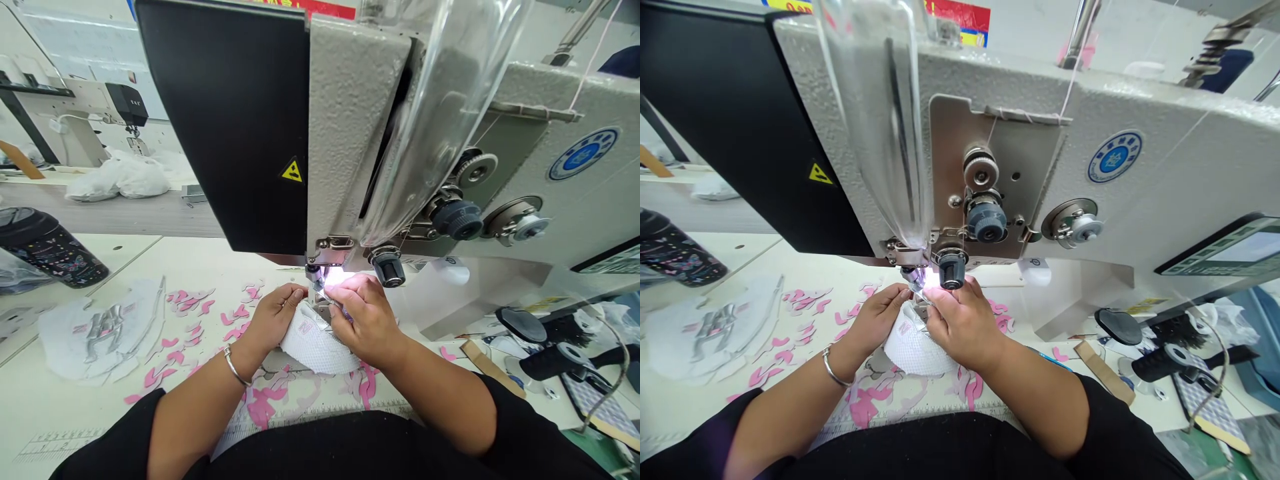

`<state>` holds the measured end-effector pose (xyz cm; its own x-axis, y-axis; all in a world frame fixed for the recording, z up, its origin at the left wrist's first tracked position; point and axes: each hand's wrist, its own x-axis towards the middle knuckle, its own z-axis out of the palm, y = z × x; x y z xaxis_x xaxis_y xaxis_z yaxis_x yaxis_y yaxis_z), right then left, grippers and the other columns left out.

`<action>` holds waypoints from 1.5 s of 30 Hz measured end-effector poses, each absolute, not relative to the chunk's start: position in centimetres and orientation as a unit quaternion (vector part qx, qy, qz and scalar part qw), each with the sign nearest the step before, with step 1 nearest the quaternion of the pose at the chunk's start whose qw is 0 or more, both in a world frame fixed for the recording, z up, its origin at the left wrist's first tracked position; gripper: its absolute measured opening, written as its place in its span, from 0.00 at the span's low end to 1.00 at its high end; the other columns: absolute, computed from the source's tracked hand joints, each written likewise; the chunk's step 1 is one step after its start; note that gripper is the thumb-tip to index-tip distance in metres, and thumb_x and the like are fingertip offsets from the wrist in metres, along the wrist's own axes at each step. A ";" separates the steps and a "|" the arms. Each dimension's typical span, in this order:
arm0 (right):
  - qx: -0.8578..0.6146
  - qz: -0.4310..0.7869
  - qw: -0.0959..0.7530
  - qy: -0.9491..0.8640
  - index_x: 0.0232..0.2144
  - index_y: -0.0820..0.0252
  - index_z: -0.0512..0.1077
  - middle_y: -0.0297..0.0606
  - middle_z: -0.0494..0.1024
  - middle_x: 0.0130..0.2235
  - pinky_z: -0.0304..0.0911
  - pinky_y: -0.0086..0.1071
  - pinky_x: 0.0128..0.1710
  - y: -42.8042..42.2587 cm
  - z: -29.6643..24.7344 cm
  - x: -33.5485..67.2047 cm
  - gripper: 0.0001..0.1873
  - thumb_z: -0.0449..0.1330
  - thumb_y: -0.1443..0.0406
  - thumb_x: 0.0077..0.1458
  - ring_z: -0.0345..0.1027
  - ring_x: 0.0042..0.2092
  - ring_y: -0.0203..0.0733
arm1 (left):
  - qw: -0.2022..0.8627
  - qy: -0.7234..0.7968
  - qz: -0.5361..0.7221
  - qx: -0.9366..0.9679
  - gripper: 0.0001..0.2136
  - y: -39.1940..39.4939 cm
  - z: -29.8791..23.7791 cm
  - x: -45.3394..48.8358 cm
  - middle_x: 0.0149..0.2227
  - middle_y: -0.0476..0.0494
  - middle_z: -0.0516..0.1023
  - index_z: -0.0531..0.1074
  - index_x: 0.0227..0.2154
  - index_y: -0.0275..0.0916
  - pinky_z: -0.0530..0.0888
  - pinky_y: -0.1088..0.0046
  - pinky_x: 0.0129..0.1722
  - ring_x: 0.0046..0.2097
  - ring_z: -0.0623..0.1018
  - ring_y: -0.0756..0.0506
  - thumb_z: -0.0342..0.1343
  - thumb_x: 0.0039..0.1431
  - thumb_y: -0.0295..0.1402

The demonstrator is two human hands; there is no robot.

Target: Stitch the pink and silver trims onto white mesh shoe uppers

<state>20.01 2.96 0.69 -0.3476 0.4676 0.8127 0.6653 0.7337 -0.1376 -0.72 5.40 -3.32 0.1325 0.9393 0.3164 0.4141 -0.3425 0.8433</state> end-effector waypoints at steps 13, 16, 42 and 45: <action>-0.385 -0.054 0.427 -0.817 0.47 0.57 0.76 0.43 0.75 0.39 0.67 0.48 0.52 3.0 0.7 20.1 0.15 0.57 0.67 0.58 0.68 0.46 0.48 | 0.399 0.484 0.445 0.639 0.19 5.4 -2.7 -1.8 0.26 0.50 0.69 0.71 0.27 0.39 0.65 0.72 0.32 0.31 0.68 0.48 0.48 0.66 0.48; -0.391 -0.033 0.419 -0.819 0.47 0.57 0.76 0.44 0.75 0.41 0.67 0.47 0.52 3.0 0.9 20.4 0.14 0.57 0.67 0.59 0.69 0.47 0.48 | 0.493 0.432 0.427 0.623 0.19 4.7 -1.7 -3.3 0.23 0.52 0.62 0.67 0.24 0.38 0.60 0.74 0.26 0.26 0.62 0.51 0.51 0.64 0.47; -0.293 -0.077 0.501 -0.811 0.47 0.53 0.72 0.40 0.75 0.45 0.64 0.49 0.53 -0.4 -2.7 23.6 0.17 0.57 0.74 0.57 0.69 0.49 0.45 | 0.584 0.376 0.557 0.455 0.10 3.5 1.3 -0.2 0.33 0.49 0.74 0.76 0.32 0.38 0.71 0.79 0.31 0.33 0.73 0.53 0.69 0.50 0.34; -0.295 -0.021 0.482 -0.825 0.46 0.53 0.73 0.38 0.77 0.39 0.67 0.46 0.47 -1.2 -4.5 24.0 0.16 0.56 0.73 0.58 0.70 0.43 0.43 | 0.583 0.389 0.568 0.432 0.11 3.4 1.3 -0.5 0.32 0.49 0.73 0.75 0.32 0.39 0.70 0.80 0.29 0.32 0.72 0.53 0.68 0.50 0.37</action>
